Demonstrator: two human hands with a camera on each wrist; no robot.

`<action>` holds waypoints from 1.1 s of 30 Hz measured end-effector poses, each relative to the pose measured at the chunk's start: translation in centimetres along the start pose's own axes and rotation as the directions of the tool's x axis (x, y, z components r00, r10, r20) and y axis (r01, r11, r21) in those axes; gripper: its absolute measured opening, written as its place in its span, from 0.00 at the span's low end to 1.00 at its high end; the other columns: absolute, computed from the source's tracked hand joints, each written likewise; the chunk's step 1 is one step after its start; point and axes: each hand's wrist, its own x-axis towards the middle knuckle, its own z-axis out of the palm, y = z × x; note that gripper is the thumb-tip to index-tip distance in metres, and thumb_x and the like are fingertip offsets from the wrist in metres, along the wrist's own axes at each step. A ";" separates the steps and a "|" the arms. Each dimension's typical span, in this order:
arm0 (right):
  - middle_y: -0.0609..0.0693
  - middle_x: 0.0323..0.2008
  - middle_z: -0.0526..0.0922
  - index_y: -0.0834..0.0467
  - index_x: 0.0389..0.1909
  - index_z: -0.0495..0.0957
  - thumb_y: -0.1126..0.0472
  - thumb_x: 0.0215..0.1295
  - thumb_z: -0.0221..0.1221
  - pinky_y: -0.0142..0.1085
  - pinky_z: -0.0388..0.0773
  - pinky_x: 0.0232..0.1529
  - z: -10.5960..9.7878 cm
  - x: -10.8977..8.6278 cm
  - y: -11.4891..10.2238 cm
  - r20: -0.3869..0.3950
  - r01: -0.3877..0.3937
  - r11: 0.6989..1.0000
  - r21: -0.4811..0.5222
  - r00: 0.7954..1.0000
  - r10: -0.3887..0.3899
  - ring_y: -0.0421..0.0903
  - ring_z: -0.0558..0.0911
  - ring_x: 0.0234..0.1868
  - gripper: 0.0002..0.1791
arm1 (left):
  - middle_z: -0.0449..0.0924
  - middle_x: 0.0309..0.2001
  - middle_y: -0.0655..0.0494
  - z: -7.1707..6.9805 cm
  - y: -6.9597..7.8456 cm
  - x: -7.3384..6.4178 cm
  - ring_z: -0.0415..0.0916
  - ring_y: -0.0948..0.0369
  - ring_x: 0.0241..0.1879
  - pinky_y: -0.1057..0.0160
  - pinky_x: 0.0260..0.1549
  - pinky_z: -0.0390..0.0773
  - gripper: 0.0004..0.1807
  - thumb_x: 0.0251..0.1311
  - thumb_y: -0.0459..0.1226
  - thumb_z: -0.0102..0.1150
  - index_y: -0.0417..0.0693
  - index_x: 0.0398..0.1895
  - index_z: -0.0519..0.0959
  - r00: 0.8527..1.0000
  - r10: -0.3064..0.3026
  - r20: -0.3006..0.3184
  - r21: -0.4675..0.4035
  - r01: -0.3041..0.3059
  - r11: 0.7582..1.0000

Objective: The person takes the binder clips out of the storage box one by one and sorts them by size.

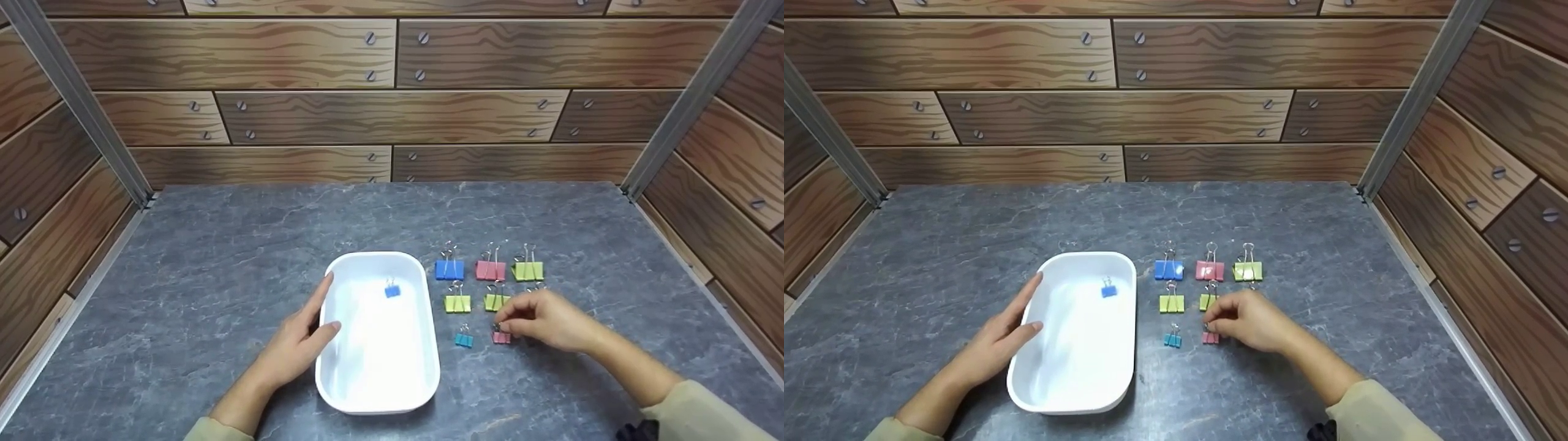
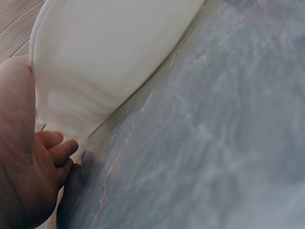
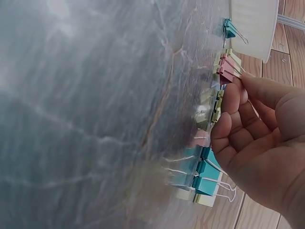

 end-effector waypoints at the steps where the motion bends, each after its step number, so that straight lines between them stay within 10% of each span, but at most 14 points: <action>1: 0.46 0.38 0.90 0.55 0.44 0.90 0.61 0.69 0.69 0.33 0.83 0.36 0.0 0.0 0.0 0.002 -0.002 1.000 -0.003 1.000 0.002 0.41 0.84 0.35 0.06 | 0.59 0.81 0.48 0.0 0.0 0.0 0.63 0.51 0.77 0.46 0.70 0.68 0.42 0.78 0.42 0.55 0.68 0.88 0.48 1.000 0.003 0.000 0.000 -0.003 1.000; 21: 0.49 0.41 0.90 0.59 0.47 0.90 0.61 0.69 0.69 0.32 0.83 0.39 -1.6 -0.7 -0.9 -0.038 0.012 1.000 -0.018 0.999 -0.013 0.39 0.84 0.37 0.09 | 0.60 0.81 0.46 0.0 0.0 -0.1 0.66 0.48 0.75 0.45 0.66 0.74 0.41 0.79 0.41 0.54 0.69 0.88 0.47 1.000 -0.001 0.013 -0.016 0.001 1.000; 33: 0.49 0.42 0.90 0.56 0.47 0.90 0.62 0.71 0.68 0.32 0.84 0.41 -3.4 0.3 -5.6 -0.078 0.076 0.995 -0.065 0.994 -0.081 0.40 0.85 0.39 0.07 | 0.61 0.81 0.45 0.0 -0.1 0.1 0.67 0.48 0.75 0.45 0.65 0.75 0.42 0.78 0.41 0.55 0.67 0.88 0.48 1.000 0.008 0.008 -0.008 -0.008 1.000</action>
